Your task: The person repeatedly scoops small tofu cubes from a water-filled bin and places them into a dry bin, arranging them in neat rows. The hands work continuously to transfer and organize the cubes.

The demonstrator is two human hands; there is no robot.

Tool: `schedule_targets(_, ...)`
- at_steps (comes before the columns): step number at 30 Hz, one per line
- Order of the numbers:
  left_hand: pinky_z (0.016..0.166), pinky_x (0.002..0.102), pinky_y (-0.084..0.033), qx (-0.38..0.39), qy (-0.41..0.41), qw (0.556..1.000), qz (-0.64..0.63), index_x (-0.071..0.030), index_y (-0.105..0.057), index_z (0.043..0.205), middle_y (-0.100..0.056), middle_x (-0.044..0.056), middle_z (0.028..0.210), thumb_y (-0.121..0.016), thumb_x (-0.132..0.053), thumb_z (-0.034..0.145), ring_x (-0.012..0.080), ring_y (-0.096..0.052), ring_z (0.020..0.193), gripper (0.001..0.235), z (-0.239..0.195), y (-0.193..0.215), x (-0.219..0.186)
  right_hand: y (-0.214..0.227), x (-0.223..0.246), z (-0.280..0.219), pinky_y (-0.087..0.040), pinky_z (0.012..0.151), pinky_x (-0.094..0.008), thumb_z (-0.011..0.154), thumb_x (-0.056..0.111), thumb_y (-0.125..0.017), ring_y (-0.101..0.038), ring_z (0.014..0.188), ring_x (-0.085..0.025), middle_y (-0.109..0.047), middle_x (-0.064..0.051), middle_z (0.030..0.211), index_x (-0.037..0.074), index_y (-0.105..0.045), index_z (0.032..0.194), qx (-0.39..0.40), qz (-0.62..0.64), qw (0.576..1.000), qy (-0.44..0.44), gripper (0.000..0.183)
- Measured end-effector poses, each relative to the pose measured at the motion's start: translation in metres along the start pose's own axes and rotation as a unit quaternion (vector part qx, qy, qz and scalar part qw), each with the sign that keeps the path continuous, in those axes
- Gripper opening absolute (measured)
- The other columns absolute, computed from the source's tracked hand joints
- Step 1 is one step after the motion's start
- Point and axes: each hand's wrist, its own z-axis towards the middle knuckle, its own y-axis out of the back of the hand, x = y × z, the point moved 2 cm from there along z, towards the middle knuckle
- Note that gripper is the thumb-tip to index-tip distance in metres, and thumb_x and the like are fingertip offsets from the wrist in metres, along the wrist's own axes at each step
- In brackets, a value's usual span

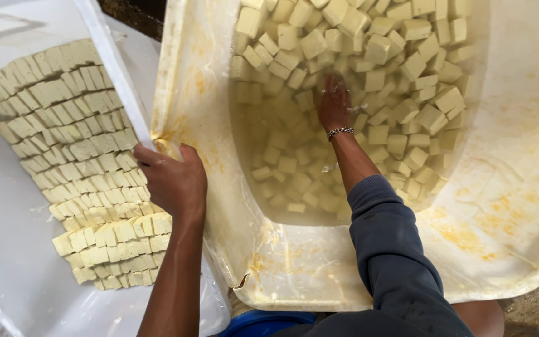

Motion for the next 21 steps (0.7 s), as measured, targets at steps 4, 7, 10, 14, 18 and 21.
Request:
schedule_targets(4,0.078,0.061,-0.054,0.02,0.019,1.0,-0.013,0.003,-0.035,0.133,-0.057,0.03,0.126,-0.071,-0.032,0.093,0.0495,-0.068,0.096,0.064,0.0,0.003,0.001,0.023,0.012,0.003,-0.045,0.101,-0.053,0.095,0.037,-0.076,-0.053,0.121,-0.043,-0.058,-0.03,0.132,-0.004,-0.049,0.137,-0.121,-0.063,0.989,0.059,0.064)
schedule_targets(7,0.075,0.061,-0.054,0.013,0.011,0.999,-0.03,0.004,-0.034,0.133,-0.055,0.031,0.128,-0.071,-0.029,0.091,0.0494,-0.068,0.095,0.065,0.002,0.003,-0.001,0.071,0.02,0.004,-0.047,0.096,-0.054,0.083,0.02,-0.075,-0.057,0.112,-0.042,-0.063,-0.021,0.112,0.003,-0.055,0.121,0.012,0.161,0.971,-0.178,0.046)
schedule_targets(10,0.076,0.061,-0.055,0.011,0.005,0.999,-0.03,0.004,-0.035,0.134,-0.056,0.03,0.127,-0.071,-0.029,0.092,0.0495,-0.067,0.097,0.064,0.0,0.005,0.001,0.118,0.047,0.022,-0.048,0.092,-0.053,0.084,0.02,-0.08,-0.059,0.105,-0.04,-0.062,-0.018,0.109,0.005,-0.053,0.113,-0.071,0.183,0.975,-0.1,0.042)
schedule_targets(14,0.075,0.061,-0.054,0.003,0.0,0.999,-0.035,0.003,-0.036,0.134,-0.057,0.029,0.127,-0.072,-0.029,0.092,0.0495,-0.067,0.097,0.064,0.0,0.007,-0.001,0.121,0.081,0.064,-0.052,0.089,-0.051,0.09,0.014,-0.079,-0.061,0.107,-0.04,-0.059,-0.02,0.117,0.007,-0.052,0.122,-0.104,0.203,0.973,-0.029,0.042)
schedule_targets(18,0.076,0.061,-0.054,0.007,0.011,0.999,-0.03,0.002,-0.036,0.135,-0.057,0.029,0.126,-0.072,-0.03,0.091,0.0493,-0.067,0.097,0.065,0.003,0.004,0.001,0.088,0.081,0.093,-0.055,0.084,-0.052,0.087,0.014,-0.079,-0.06,0.107,-0.044,-0.053,-0.025,0.124,0.008,-0.049,0.131,-0.124,0.05,0.987,0.087,0.054)
schedule_targets(21,0.075,0.06,-0.054,-0.007,-0.008,0.999,-0.045,0.004,-0.036,0.135,-0.056,0.03,0.126,-0.073,-0.028,0.091,0.0488,-0.067,0.099,0.066,0.005,0.001,0.005,0.064,0.067,0.102,-0.055,0.088,-0.052,0.094,0.006,-0.074,-0.062,0.106,-0.039,-0.053,-0.023,0.128,0.013,-0.049,0.14,-0.06,-0.011,0.995,0.083,0.052)
